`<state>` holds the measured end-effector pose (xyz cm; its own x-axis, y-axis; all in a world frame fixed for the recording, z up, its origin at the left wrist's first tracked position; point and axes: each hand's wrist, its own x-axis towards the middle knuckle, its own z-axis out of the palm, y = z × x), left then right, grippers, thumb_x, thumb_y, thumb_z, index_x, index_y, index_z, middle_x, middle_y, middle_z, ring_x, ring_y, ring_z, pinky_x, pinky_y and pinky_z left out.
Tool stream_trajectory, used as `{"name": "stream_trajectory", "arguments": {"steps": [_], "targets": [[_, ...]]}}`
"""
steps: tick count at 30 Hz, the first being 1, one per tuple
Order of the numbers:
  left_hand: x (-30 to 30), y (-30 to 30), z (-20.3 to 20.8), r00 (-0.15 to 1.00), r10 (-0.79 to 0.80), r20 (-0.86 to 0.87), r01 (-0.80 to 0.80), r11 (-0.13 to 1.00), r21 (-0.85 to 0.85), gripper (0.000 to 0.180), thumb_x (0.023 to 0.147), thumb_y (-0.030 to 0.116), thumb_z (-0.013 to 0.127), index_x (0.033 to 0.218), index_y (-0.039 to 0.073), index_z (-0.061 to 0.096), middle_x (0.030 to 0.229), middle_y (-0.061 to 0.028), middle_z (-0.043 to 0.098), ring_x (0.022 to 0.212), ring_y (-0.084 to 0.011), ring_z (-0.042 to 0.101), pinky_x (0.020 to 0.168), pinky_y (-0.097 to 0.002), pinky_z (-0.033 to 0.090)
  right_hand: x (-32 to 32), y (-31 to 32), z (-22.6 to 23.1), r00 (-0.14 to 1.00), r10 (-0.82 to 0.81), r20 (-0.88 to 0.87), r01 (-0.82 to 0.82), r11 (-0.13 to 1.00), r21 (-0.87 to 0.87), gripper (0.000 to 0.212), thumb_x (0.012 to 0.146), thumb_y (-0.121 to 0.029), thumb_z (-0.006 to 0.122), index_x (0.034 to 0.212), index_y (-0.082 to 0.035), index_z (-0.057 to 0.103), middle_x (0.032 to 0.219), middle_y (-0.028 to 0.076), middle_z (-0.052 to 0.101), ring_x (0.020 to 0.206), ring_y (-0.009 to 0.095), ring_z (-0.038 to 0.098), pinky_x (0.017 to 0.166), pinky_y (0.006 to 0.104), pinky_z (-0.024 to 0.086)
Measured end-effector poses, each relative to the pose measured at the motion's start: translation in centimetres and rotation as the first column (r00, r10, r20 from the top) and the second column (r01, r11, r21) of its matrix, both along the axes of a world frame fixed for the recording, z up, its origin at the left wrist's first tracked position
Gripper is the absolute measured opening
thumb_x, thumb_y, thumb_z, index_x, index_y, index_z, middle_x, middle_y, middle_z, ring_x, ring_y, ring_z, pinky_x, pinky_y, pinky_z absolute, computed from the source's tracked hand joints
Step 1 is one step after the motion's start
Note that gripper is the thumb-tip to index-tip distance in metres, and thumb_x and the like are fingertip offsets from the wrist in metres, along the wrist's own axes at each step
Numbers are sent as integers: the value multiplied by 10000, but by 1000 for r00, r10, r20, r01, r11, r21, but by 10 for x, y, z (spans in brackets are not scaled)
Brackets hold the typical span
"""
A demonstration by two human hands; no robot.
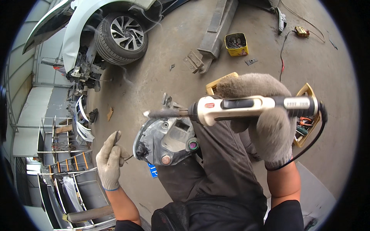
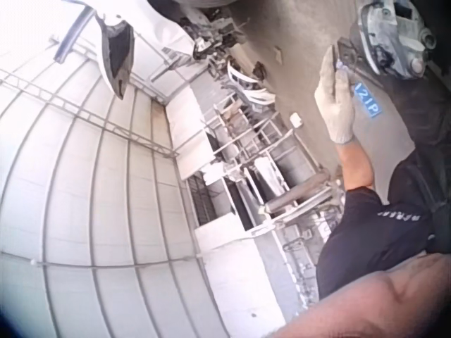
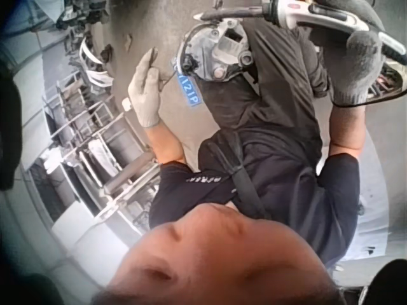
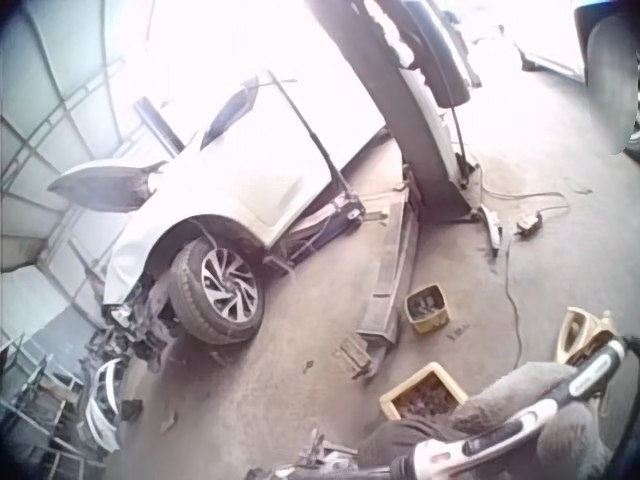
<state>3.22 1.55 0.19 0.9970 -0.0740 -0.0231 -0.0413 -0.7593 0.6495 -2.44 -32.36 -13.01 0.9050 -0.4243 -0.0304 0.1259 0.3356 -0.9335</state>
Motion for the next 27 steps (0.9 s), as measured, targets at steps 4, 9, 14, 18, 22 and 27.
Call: {"name": "stream_trajectory", "arguments": {"steps": [4,9,14,18,22,27], "targets": [[-13,0,10,995,65,82,-55,991,-122,259,932,48,498,1138,-21,638,745,-55,640,594,-48,484,528,-190,348,29,2,23,980,88,180,-103,992,72,575,1007,-501,493,1246,19,549,1159,159,646,1034,219,647,915,356,535],[-6,-12,26,973,-178,150,156,977,148,303,805,-104,568,1077,-44,687,779,-105,678,694,-182,652,659,-294,507,37,19,19,986,135,101,-159,944,290,496,979,-420,553,1194,25,587,1099,141,660,990,212,656,864,333,540],[8,-29,38,899,-423,114,350,849,397,308,736,-97,633,1019,-15,720,789,-135,692,650,-237,655,630,-313,510,33,28,12,991,127,34,-130,914,383,479,969,-422,560,1131,25,616,966,120,671,853,180,667,739,300,542],[16,-33,47,871,-490,18,431,783,448,290,742,-89,619,1003,-13,720,849,-171,716,700,-289,688,659,-338,532,31,30,7,996,86,13,-87,978,188,425,960,-379,563,1093,18,634,919,115,670,804,177,667,716,301,538],[20,-34,46,843,-534,59,456,769,447,279,742,-89,604,988,-24,718,898,-188,729,763,-323,713,715,-351,551,28,30,11,987,153,-45,-136,957,254,255,904,-186,621,1077,-3,661,999,143,681,883,245,682,782,337,544],[21,-39,40,908,-417,24,387,861,331,263,743,-60,581,961,-42,728,894,-182,735,773,-287,720,737,-335,550,29,32,8,988,153,-36,-141,963,232,253,918,-181,612,1075,5,679,1025,147,691,902,241,682,803,340,540]]}}
